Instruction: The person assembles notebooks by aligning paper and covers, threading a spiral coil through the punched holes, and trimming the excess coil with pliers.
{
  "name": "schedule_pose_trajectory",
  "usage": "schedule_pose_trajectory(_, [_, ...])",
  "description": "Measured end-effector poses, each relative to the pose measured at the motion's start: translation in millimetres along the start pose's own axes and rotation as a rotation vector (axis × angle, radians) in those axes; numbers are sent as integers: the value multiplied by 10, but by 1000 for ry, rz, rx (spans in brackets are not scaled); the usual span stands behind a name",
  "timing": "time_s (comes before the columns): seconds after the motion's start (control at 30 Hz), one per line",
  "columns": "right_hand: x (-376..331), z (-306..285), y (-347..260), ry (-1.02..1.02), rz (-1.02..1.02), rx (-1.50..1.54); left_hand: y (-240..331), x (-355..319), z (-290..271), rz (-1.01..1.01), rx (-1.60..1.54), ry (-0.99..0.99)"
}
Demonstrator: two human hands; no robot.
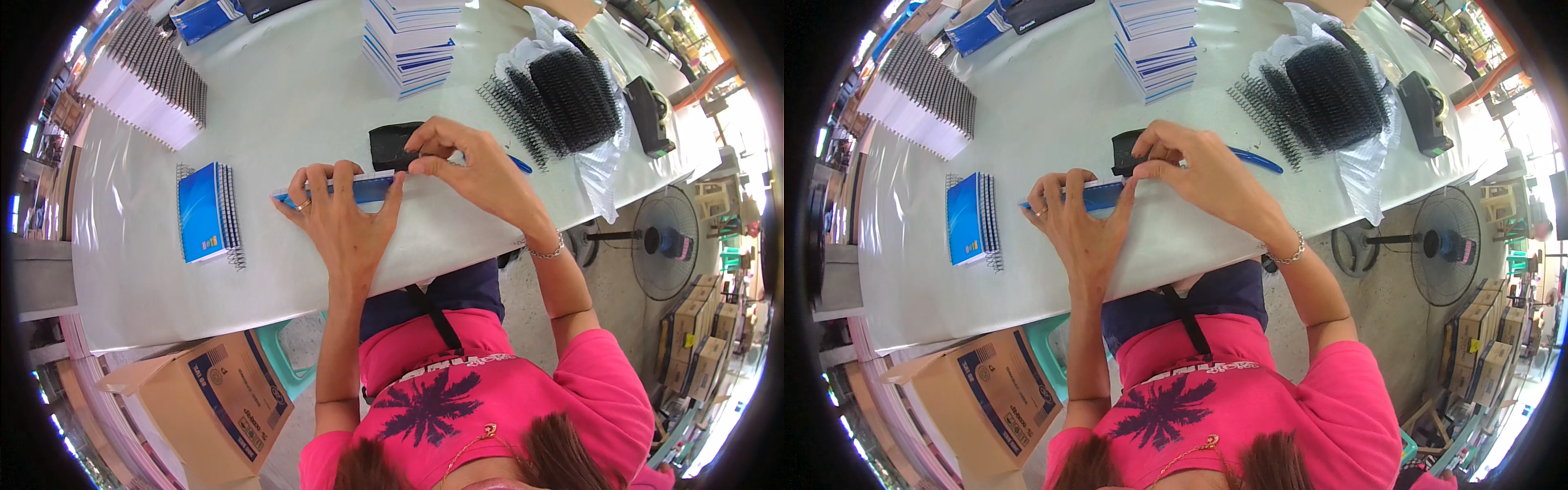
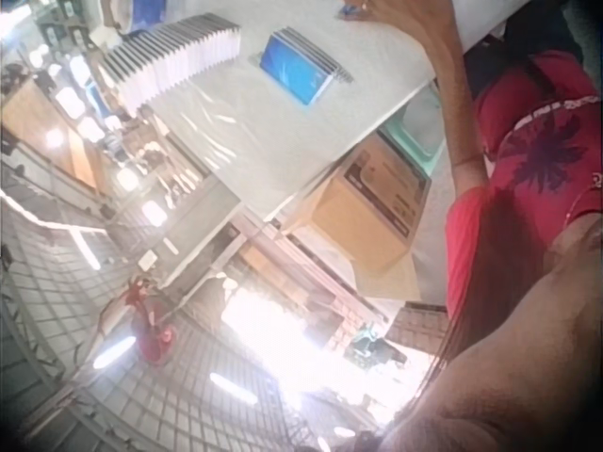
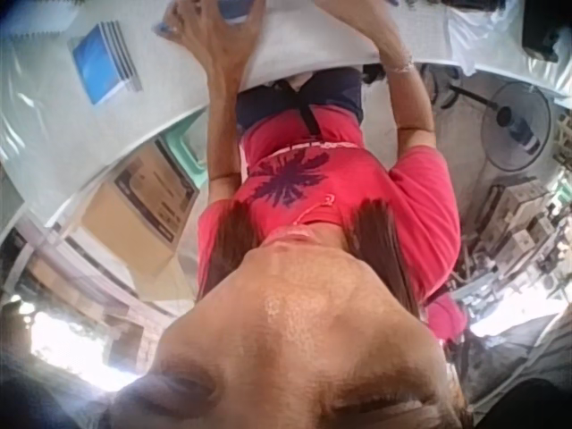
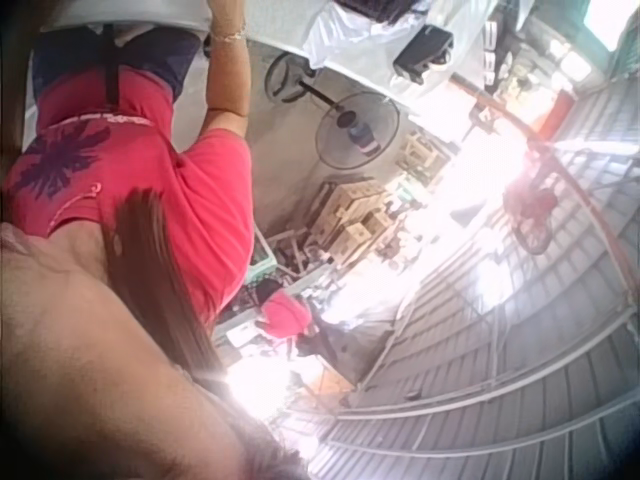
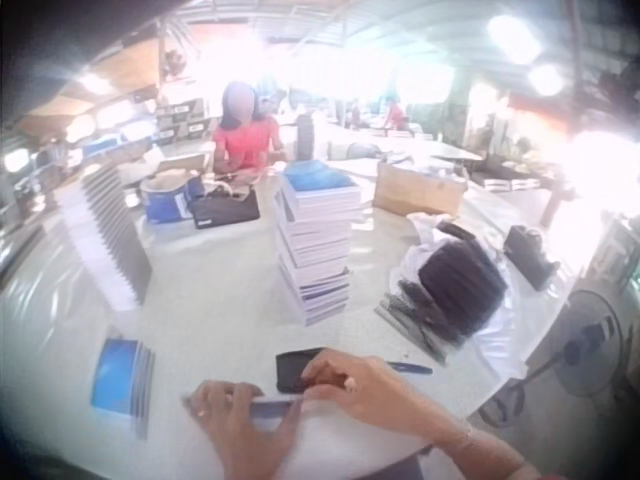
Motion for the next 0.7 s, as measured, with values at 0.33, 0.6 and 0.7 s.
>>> schedule_pose_trajectory(0.33, [-43, 130, -7, -30, -51, -126, 23, 19, -26, -25, -1, -15])
schedule_pose_trajectory(0.6, [-144, 258, 102, 102, -5, 66, -12, 11, -8, -26, -17, -24])
schedule_pose_trajectory(0.7, [-155, 271, 116, 90, -128, -95, -13, 27, -13, -28, -11, -24])
Point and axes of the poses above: each hand's wrist, its own x-axis towards the middle knuckle, its own z-axis out of the palm, y = z × x, the point moved 4 cm from there along x, towards the middle knuckle, and after that the axes turned 7 degrees about y, right-handed, at the moved point
